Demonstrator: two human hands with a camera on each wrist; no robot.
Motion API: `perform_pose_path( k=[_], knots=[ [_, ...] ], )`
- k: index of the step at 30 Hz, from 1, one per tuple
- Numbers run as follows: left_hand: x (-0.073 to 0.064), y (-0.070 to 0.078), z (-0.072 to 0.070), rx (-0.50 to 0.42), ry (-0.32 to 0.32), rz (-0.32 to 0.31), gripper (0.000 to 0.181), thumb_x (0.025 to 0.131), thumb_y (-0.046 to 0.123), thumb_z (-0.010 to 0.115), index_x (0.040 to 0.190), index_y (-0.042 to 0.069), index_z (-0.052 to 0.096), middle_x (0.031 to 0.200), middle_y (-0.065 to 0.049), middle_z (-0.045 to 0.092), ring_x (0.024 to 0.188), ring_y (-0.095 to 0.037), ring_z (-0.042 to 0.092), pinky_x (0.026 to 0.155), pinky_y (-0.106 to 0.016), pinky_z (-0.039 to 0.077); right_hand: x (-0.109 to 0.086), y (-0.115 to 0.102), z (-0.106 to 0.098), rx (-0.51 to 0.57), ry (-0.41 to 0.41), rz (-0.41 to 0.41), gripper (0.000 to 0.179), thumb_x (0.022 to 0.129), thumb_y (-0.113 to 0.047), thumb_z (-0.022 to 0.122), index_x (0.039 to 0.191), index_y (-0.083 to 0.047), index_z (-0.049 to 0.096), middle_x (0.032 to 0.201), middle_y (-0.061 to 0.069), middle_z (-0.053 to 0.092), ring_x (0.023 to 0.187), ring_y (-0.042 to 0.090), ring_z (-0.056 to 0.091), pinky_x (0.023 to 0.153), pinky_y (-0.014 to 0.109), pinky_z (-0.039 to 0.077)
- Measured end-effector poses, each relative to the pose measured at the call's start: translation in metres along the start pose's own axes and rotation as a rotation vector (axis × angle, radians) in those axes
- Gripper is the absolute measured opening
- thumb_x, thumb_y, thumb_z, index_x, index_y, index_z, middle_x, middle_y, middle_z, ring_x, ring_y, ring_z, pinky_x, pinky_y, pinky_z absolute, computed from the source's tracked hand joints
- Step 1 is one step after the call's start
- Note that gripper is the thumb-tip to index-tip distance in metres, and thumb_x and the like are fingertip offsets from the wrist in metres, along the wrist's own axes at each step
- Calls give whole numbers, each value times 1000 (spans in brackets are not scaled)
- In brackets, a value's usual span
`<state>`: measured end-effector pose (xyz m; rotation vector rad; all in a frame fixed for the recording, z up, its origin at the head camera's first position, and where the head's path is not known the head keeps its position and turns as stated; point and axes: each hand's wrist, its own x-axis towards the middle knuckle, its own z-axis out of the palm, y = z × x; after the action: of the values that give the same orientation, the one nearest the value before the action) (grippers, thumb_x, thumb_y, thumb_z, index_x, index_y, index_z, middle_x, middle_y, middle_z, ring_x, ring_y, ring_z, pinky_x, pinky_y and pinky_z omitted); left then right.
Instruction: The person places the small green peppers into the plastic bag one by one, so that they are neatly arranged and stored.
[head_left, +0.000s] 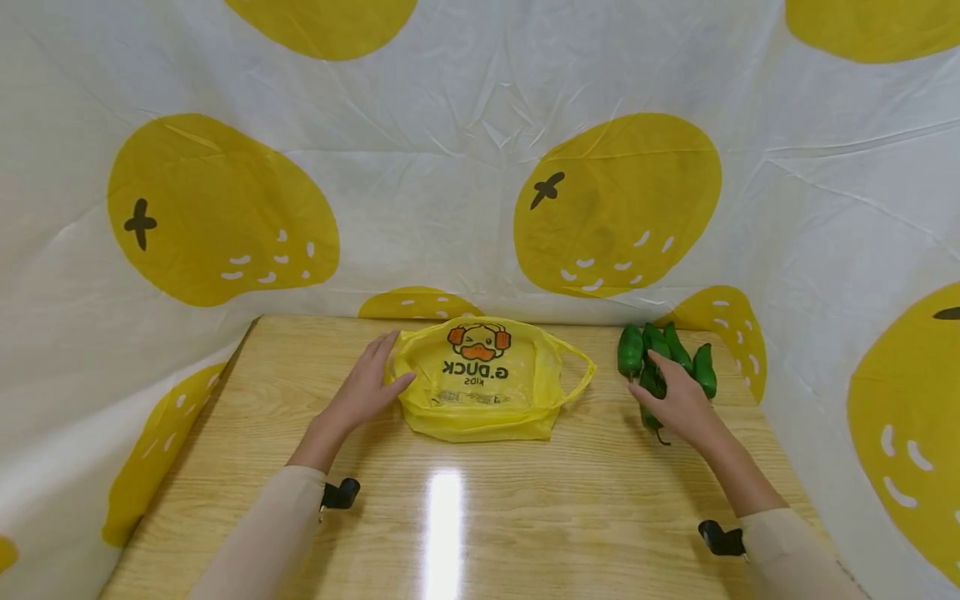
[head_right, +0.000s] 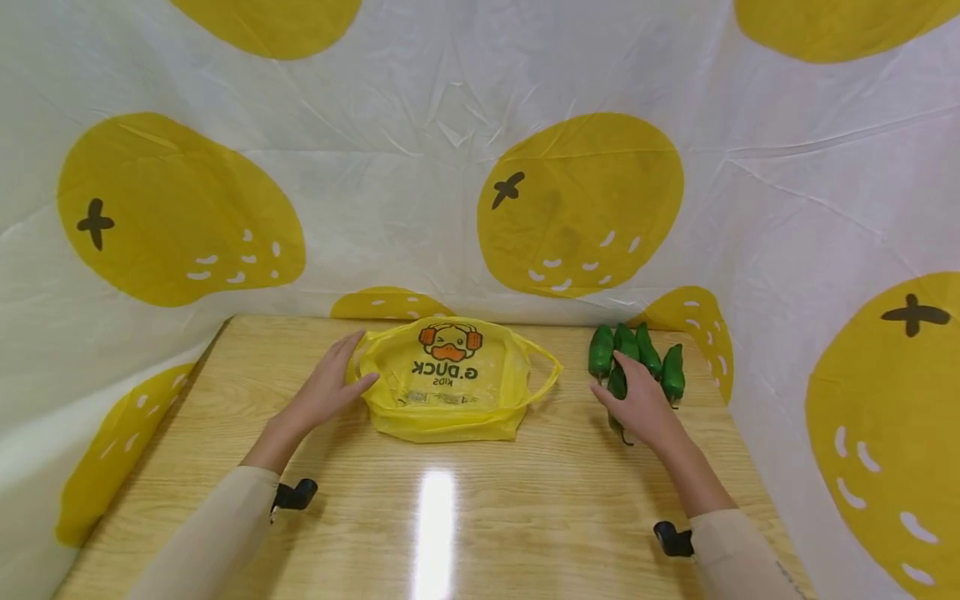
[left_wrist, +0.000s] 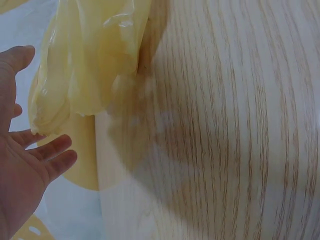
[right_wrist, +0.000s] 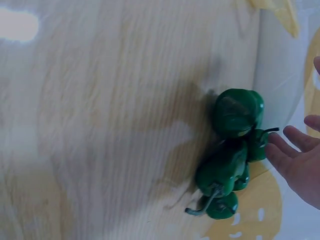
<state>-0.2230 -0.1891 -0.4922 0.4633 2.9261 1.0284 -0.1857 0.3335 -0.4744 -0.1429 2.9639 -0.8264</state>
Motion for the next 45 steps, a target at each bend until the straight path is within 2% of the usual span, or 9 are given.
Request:
perform_pose_path(
  k=[5, 10, 16, 19, 24, 31, 36, 40, 45],
  knots=[
    [4, -1, 4, -94, -1, -42, 84, 101, 38, 66, 167, 16, 17, 168, -21, 25, 152, -44, 30, 119, -65, 33, 0, 7, 5, -14, -2, 37, 89, 102, -49, 60, 161, 6, 22, 158, 39, 30, 141, 60, 32, 108, 75, 35],
    [7, -3, 8, -149, 13, -75, 85, 100, 35, 69, 166, 17, 19, 167, -21, 26, 151, -45, 30, 119, -66, 33, 2, 12, 12, -53, 35, 51, 82, 102, -38, 65, 156, 12, 29, 152, 42, 36, 136, 60, 38, 106, 73, 39],
    [11, -8, 15, -187, 38, -81, 86, 98, 29, 72, 165, 11, 22, 165, -24, 29, 151, -46, 30, 120, -65, 31, 1, 16, 16, -69, 37, 64, 78, 102, -35, 64, 151, 17, 34, 149, 43, 39, 134, 61, 39, 106, 73, 39],
    [12, -8, 17, -194, 52, -76, 90, 97, 26, 74, 166, 14, 18, 164, -26, 30, 147, -46, 36, 117, -64, 36, 1, 18, 18, -45, 42, 84, 81, 102, -36, 64, 153, 17, 29, 149, 42, 40, 134, 60, 41, 105, 71, 41],
    [16, -6, 20, -155, 109, -40, 91, 95, 22, 76, 167, 22, 19, 161, -22, 31, 137, -43, 50, 109, -60, 47, -3, 20, 20, 6, 72, 121, 85, 102, -35, 64, 154, 18, 23, 145, 41, 43, 131, 59, 45, 102, 70, 44],
    [26, -1, 23, 27, 195, 59, 84, 90, 16, 80, 161, 12, 35, 162, -20, 33, 142, -45, 43, 108, -60, 48, -8, 20, 25, 25, 82, 147, 79, 103, -27, 63, 151, 22, 24, 140, 43, 48, 124, 58, 53, 97, 67, 50],
    [28, 1, 23, 67, 179, 55, 79, 91, 18, 80, 159, 11, 39, 163, -18, 35, 144, -44, 41, 112, -60, 45, -10, 21, 29, -50, 67, 147, 75, 102, -25, 63, 146, 25, 30, 137, 47, 48, 122, 61, 52, 97, 68, 49],
    [29, 3, 23, 56, 155, 37, 75, 93, 19, 78, 157, 9, 42, 163, -17, 34, 148, -42, 37, 116, -59, 41, -10, 22, 33, -80, 72, 135, 71, 100, -24, 65, 143, 25, 36, 138, 48, 46, 123, 63, 50, 98, 70, 47],
    [28, 3, 23, 53, 145, 25, 73, 92, 17, 79, 156, 8, 44, 162, -17, 37, 148, -41, 38, 118, -59, 39, -8, 19, 34, -86, 57, 114, 61, 99, -20, 64, 135, 25, 45, 130, 48, 52, 117, 62, 54, 90, 67, 51]
  ],
)
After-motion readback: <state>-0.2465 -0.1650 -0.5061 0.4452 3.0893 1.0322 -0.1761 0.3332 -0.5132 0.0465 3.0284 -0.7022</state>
